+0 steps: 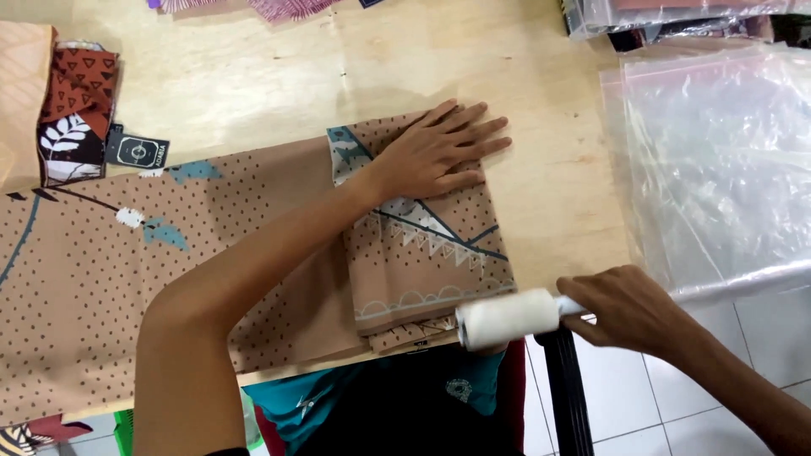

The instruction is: Using a lint roller to remove lint and dust from a piece of fabric before folding it.

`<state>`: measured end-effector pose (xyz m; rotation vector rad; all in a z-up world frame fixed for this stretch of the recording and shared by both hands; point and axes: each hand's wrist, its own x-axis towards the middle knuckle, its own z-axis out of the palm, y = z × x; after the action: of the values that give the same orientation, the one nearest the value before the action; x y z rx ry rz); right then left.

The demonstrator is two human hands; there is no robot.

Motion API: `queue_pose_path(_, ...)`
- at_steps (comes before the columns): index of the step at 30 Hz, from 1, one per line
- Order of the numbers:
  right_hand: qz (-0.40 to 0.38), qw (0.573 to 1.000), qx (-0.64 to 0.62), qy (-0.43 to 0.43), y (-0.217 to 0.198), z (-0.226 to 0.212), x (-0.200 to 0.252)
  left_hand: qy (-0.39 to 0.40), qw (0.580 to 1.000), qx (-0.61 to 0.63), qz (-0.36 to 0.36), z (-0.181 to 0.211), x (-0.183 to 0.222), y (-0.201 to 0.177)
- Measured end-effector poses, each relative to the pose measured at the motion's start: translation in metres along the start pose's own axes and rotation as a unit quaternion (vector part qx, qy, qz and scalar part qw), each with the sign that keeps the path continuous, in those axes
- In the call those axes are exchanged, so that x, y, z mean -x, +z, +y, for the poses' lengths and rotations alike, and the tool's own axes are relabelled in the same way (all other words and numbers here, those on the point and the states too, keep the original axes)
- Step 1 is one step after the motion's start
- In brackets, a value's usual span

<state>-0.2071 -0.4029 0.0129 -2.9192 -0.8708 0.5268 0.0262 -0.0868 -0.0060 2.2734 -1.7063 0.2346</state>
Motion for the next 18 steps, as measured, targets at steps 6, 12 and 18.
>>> queue_pose_path(6, 0.067, 0.991, -0.101, -0.050, -0.024, 0.012, 0.003, -0.056, 0.997, -0.025, -0.040, 0.028, -0.003, -0.031)
queue_pose_path(12, 0.200, 0.949, -0.240, 0.049, -0.055, 0.058, -0.034, -0.069, 0.989, 0.111, -0.063, 0.119, 0.028, -0.054)
queue_pose_path(18, 0.134, 0.989, -0.030, 0.062, -0.044, 0.076, -0.121, 0.026, 0.998, 0.055, 0.017, 0.143, 0.051, 0.006)
